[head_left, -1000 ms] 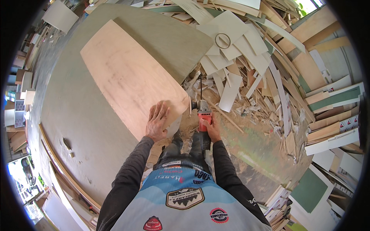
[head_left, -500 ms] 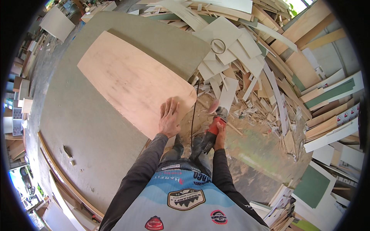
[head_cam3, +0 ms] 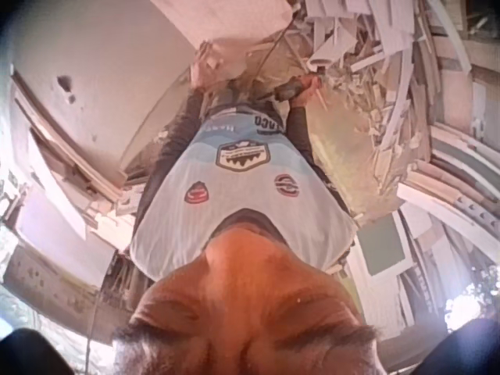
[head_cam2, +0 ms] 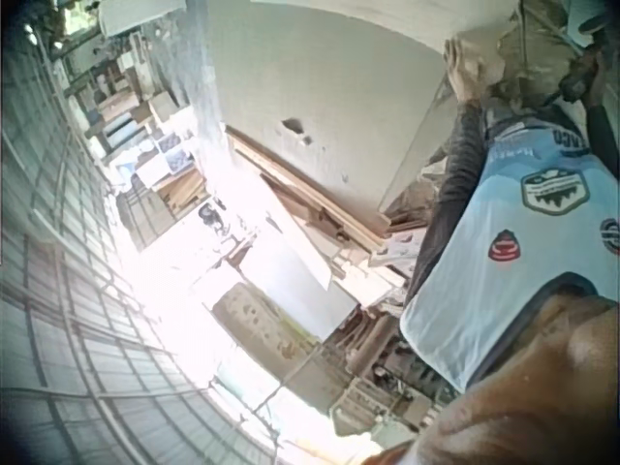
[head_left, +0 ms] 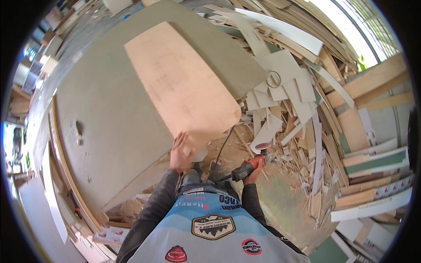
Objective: The person sands the edges and corners of two wooden planks using an electric orbital sander, turning them over and checking the smoothness by hand before placing them aside.
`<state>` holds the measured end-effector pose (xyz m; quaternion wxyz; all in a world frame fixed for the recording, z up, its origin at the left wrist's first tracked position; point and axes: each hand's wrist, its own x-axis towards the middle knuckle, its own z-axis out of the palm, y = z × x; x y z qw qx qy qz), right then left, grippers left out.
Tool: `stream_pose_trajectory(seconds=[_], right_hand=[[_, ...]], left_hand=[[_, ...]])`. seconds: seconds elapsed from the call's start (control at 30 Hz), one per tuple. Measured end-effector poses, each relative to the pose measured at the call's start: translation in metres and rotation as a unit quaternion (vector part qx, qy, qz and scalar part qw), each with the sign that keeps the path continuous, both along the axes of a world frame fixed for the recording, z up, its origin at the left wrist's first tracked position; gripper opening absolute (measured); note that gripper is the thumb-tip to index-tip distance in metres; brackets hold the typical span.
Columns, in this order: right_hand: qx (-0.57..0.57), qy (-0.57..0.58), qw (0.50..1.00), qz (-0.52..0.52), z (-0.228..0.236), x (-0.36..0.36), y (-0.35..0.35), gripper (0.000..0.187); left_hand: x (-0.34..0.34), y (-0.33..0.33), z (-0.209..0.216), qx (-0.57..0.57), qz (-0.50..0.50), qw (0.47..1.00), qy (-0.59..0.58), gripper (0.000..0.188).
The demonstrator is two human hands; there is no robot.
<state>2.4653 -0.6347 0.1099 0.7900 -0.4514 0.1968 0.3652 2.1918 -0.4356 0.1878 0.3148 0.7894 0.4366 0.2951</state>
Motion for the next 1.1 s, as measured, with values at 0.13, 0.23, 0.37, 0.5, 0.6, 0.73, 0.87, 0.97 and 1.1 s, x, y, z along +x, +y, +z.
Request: stream_pose_trajectory(seconds=[0.13, 0.23, 0.37, 0.5, 0.6, 0.73, 0.87, 0.97, 1.1], right_hand=[[0.009, -0.159, 0.981, 0.110, -0.015, -0.004, 0.005, 0.036], [-0.035, -0.216, 0.971, 0.098, -0.024, -0.015, 0.002, 0.026], [-0.015, -0.135, 0.984, 0.113, -0.061, -0.011, -0.014, 0.024], [-0.069, -0.234, 0.966, 0.088, -0.107, 0.000, -0.015, 0.019], [-0.075, -0.103, 0.991, 0.047, -0.087, -0.034, -0.011, 0.030], [-0.348, -0.609, 0.711, 0.055, -0.126, -0.041, -0.013, 0.074], [-0.413, -0.531, 0.740, 0.020, -0.151, -0.059, -0.005, 0.096], [-0.375, -0.484, 0.779, -0.140, -0.144, -0.062, 0.001, 0.090], [-0.596, -0.614, 0.517, -0.007, -0.118, -0.085, -0.025, 0.080]], left_hand=[[-0.103, -0.070, -0.002, -0.061, 0.283, 0.953, -0.085, 0.041], [-0.176, -0.117, -0.013, -0.086, 0.502, 0.817, -0.271, 0.033], [-0.276, -0.146, 0.015, 0.059, 0.643, 0.655, -0.393, 0.026], [-0.393, -0.183, 0.048, 0.121, 0.698, 0.519, -0.478, 0.033], [-0.521, -0.254, 0.057, 0.161, 0.693, 0.428, -0.557, 0.045], [-0.698, -0.247, 0.100, 0.093, 0.658, 0.402, -0.630, 0.075], [-0.829, -0.269, 0.119, 0.115, 0.659, 0.391, -0.632, 0.079], [-0.897, -0.246, 0.096, 0.088, 0.615, 0.403, -0.672, 0.038], [-0.973, -0.273, 0.041, 0.012, 0.621, 0.450, -0.641, 0.037]])
